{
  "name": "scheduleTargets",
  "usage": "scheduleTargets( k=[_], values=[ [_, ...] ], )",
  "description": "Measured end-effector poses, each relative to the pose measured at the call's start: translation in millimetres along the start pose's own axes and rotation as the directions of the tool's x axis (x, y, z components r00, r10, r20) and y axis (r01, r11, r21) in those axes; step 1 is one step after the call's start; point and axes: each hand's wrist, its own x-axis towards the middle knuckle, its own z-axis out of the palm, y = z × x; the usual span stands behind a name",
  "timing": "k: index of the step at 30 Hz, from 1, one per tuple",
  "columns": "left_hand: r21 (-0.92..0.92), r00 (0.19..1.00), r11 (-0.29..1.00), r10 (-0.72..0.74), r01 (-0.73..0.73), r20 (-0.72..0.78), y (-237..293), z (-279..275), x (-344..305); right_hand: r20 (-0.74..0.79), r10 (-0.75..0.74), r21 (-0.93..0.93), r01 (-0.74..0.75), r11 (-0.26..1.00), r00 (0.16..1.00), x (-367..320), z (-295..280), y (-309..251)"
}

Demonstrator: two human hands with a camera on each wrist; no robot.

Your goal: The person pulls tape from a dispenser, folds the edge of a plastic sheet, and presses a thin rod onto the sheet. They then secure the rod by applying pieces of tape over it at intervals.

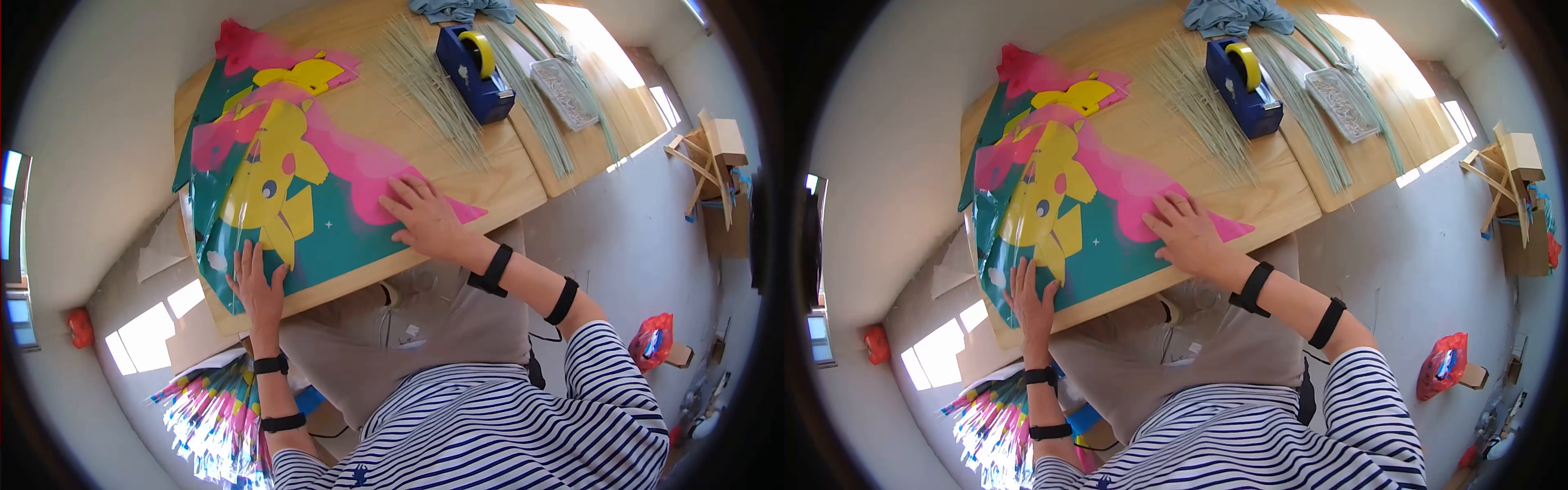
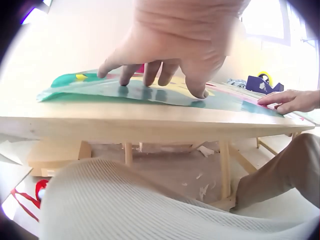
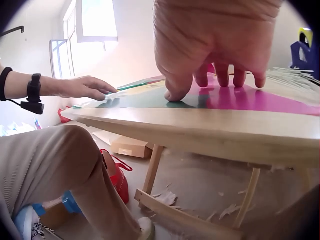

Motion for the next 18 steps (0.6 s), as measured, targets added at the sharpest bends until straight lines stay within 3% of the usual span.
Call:
scheduleTargets(
  k=[2,5,18],
  values=[
    [-0.016,1.0,1.0,0.023,-0.023,0.007,7,3,-8,-0.025,0.059,-0.019,-0.06,0.998,0.998,-7,1,3],
    [-0.093,0.999,0.996,0.001,-0.004,-0.032,13,9,-12,-0.043,0.044,-0.035,-0.046,0.998,0.998,-11,9,2],
    [-0.095,0.995,0.991,-0.09,0.093,0.041,27,-3,-21,-0.008,0.01,-0.017,-0.011,1.0,1.0,-7,10,11]
  ],
)
